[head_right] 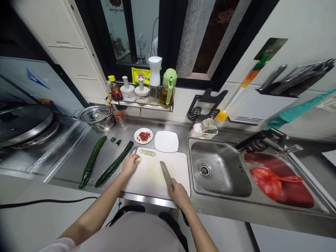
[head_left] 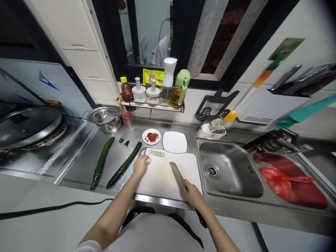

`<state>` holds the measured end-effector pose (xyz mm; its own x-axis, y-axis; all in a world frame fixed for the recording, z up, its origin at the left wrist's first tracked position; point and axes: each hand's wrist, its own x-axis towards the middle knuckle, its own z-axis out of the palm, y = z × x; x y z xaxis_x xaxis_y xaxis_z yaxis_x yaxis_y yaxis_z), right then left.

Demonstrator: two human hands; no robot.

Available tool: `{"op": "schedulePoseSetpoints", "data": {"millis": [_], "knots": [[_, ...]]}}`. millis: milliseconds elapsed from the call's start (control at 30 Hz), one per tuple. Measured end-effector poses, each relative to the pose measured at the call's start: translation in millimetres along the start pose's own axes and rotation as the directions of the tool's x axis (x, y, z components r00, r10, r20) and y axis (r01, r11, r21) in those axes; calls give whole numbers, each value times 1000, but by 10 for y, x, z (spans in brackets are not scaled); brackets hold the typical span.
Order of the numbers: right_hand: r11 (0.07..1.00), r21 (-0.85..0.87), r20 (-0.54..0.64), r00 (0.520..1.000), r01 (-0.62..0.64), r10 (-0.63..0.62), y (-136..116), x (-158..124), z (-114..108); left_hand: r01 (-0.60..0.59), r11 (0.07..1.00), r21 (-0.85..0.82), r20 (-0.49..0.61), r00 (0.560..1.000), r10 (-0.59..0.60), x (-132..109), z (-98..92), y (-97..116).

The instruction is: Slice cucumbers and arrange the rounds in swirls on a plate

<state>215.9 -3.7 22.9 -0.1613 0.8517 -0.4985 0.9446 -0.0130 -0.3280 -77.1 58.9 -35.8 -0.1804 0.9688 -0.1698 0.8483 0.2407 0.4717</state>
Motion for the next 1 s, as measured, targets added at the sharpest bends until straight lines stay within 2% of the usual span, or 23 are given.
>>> {"op": "schedulePoseSetpoints", "data": {"millis": [167,300,433,533,700,833,1000], "knots": [[1000,26,3,1000,-9,9,8,22,0,25,996,-91,-20,999,-27,36,9,38],[999,28,-12,1000,-28,28,45,57,9,-51,989,-137,-52,998,45,170,44,273],[999,7,-18,999,-49,49,58,86,-7,-148,988,-51,8,989,149,325,119,584],[999,11,-16,998,-53,53,57,96,-24,-187,981,60,70,981,182,403,183,725],[998,34,-28,998,-49,50,77,82,-30,-246,955,169,110,967,229,434,256,766],[997,59,-22,998,-57,58,101,71,-23,-270,950,157,75,962,261,400,266,774],[997,46,-19,998,-59,60,102,74,-16,-226,968,110,59,974,221,334,234,804]]}}
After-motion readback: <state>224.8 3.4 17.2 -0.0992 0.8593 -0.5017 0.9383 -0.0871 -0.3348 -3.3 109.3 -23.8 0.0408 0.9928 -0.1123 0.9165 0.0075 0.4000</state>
